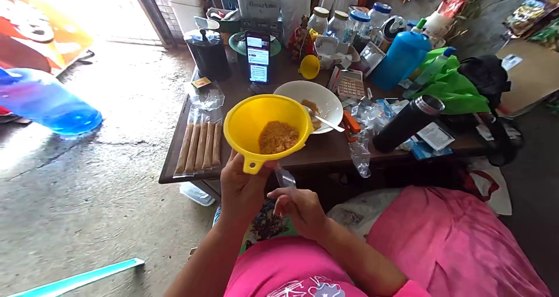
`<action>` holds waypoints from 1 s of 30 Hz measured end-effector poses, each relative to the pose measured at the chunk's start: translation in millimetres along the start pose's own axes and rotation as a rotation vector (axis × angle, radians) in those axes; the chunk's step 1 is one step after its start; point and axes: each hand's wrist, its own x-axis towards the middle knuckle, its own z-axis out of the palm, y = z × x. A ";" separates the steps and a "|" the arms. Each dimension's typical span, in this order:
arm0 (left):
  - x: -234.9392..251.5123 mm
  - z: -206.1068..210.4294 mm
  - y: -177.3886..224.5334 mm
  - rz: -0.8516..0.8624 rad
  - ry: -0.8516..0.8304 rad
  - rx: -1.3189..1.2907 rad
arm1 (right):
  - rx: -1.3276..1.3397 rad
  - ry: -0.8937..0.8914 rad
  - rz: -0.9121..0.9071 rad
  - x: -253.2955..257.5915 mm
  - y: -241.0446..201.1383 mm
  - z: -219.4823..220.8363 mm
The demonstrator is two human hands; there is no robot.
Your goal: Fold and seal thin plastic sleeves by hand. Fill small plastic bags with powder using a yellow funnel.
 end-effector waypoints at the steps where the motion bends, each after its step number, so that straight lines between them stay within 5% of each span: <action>1: -4.8 0.2 2.7 0.008 -0.006 0.013 | -0.055 0.004 0.005 -5.2 1.9 2.0; 12: -65.6 1.3 8.9 0.192 -0.044 0.238 | -0.268 0.006 -0.020 -37.1 -15.8 -2.4; 15: -72.5 -2.3 13.1 0.224 -0.078 0.294 | -0.248 -0.142 0.218 -41.0 -26.5 -2.3; 18: -76.7 -6.6 13.0 0.207 -0.055 0.321 | -0.235 -0.044 -0.123 -49.5 -14.8 6.2; 21: -82.4 -9.6 13.6 0.163 -0.067 0.345 | -0.201 -0.073 0.083 -57.5 -6.2 16.3; 25: -85.6 -11.7 12.0 0.129 -0.045 0.326 | -0.181 -0.077 0.006 -56.3 -10.0 16.6; 28: -86.5 -14.6 11.9 0.156 -0.097 0.391 | -0.161 -0.156 0.303 -59.1 -10.4 18.2; 30: -86.3 -12.2 8.9 0.137 -0.073 0.368 | -0.209 -0.131 0.291 -58.7 -9.0 16.9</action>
